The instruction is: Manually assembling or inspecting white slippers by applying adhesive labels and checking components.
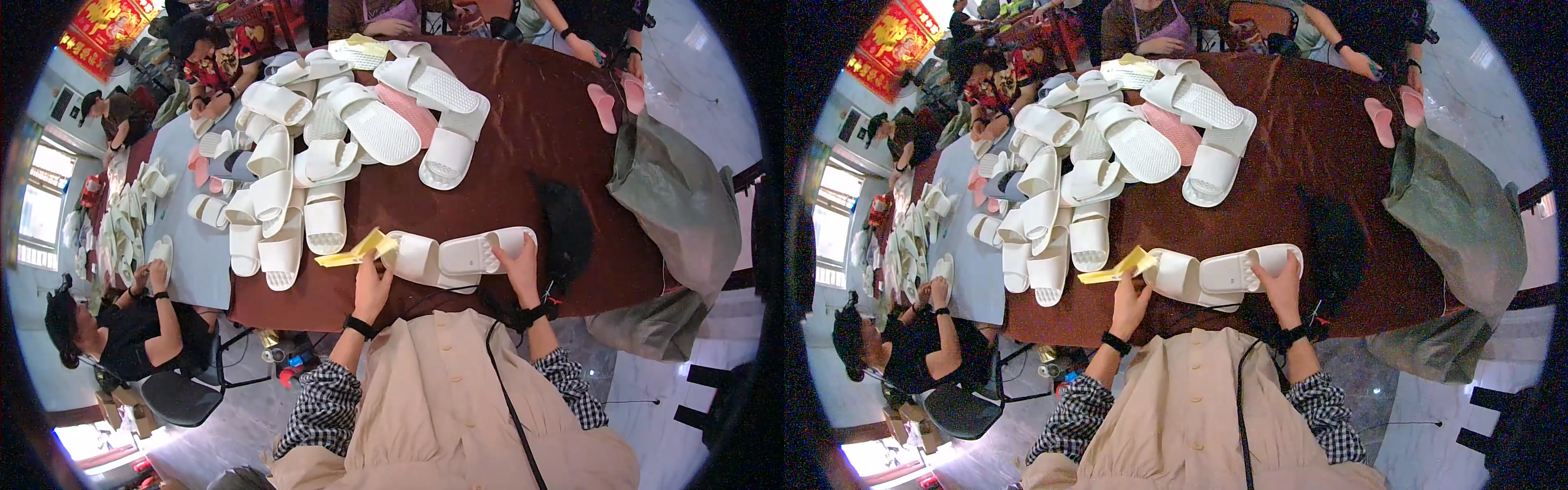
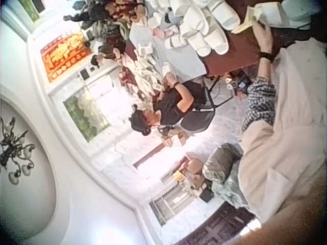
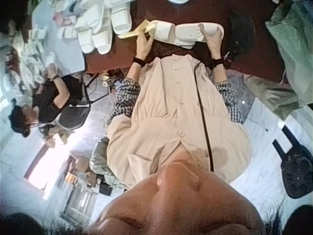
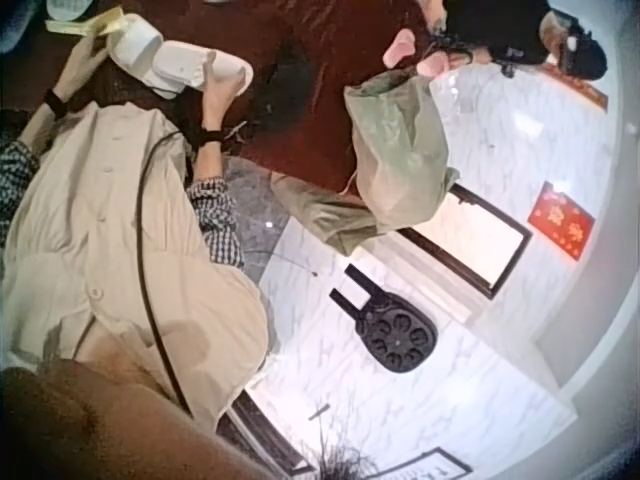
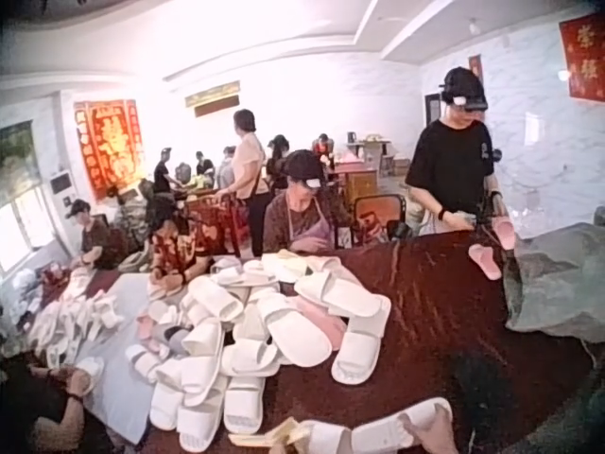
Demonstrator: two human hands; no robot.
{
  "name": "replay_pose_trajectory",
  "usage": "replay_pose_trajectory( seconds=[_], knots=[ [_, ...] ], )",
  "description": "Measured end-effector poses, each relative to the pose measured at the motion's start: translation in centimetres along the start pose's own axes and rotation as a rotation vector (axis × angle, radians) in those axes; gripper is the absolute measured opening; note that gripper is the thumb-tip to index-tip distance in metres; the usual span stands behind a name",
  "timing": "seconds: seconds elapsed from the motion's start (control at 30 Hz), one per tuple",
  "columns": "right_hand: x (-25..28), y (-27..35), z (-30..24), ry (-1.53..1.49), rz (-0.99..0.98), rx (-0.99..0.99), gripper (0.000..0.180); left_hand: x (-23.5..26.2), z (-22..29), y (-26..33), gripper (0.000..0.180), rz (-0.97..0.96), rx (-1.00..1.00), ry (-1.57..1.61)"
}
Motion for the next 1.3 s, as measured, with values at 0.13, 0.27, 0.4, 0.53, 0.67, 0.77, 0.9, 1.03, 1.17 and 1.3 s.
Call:
replay_pose_trajectory(
  seconds=[0.13, 0.27, 0.4, 0.53, 0.67, 0.77, 0.9, 1.03, 1.17, 1.3],
  knots=[
    [-1.1, 1.5, -0.6, -0.159, -0.161, -0.019, 0.075, 0.0, -1.5, -1.5, 0.066, 0.064, -0.113, -0.087],
    [-4.1, 3.2, -0.1, -0.181, -0.369, 0.001, 0.046, -1.4, -1.0, -2.8, 0.07, -0.072, -0.054, -0.068],
    [-4.8, 4.5, -1.7, -0.103, -0.476, -0.069, 0.032, -0.5, -1.3, -3.2, 0.06, -0.008, -0.04, 0.036],
    [-6.6, 4.6, -1.8, -0.112, -0.591, -0.102, 0.029, 0.3, -1.7, -3.6, 0.049, 0.02, -0.026, -0.003],
    [-8.3, 4.6, -2.3, -0.204, -0.695, -0.123, 0.026, 0.5, -2.4, -3.8, 0.043, 0.041, 0.026, 0.036],
    [-9.4, 4.6, -2.0, -0.317, -0.835, -0.149, 0.028, 0.4, -2.2, -4.1, 0.049, 0.032, -0.017, -0.021],
    [-10.0, 5.1, -1.5, -0.313, -0.974, -0.203, 0.028, 0.4, -3.4, -4.2, 0.057, 0.012, 0.07, 0.136],
    [-9.7, 5.1, -1.9, -0.466, -0.993, -0.252, 0.028, -1.0, -3.5, -3.1, 0.06, 0.021, 0.153, 0.482],
    [-9.7, 5.2, -1.4, -0.415, -0.996, -0.195, 0.028, -1.1, -2.4, -2.6, 0.061, 0.011, 0.099, 0.536],
    [-9.3, 4.7, -1.2, -0.43, -0.978, -0.136, 0.027, -0.3, -1.6, -2.4, 0.054, 0.066, 0.084, 0.672]
  ],
)
Point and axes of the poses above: each hand's wrist, its own y-axis away from the middle knuckle, its own x-axis out of the back of the hand, z = x × y, the point moved 9 cm from there along -y, towards the middle knuckle, and after that the axes turned 11 degrees about -x, right-handed, at the moved point
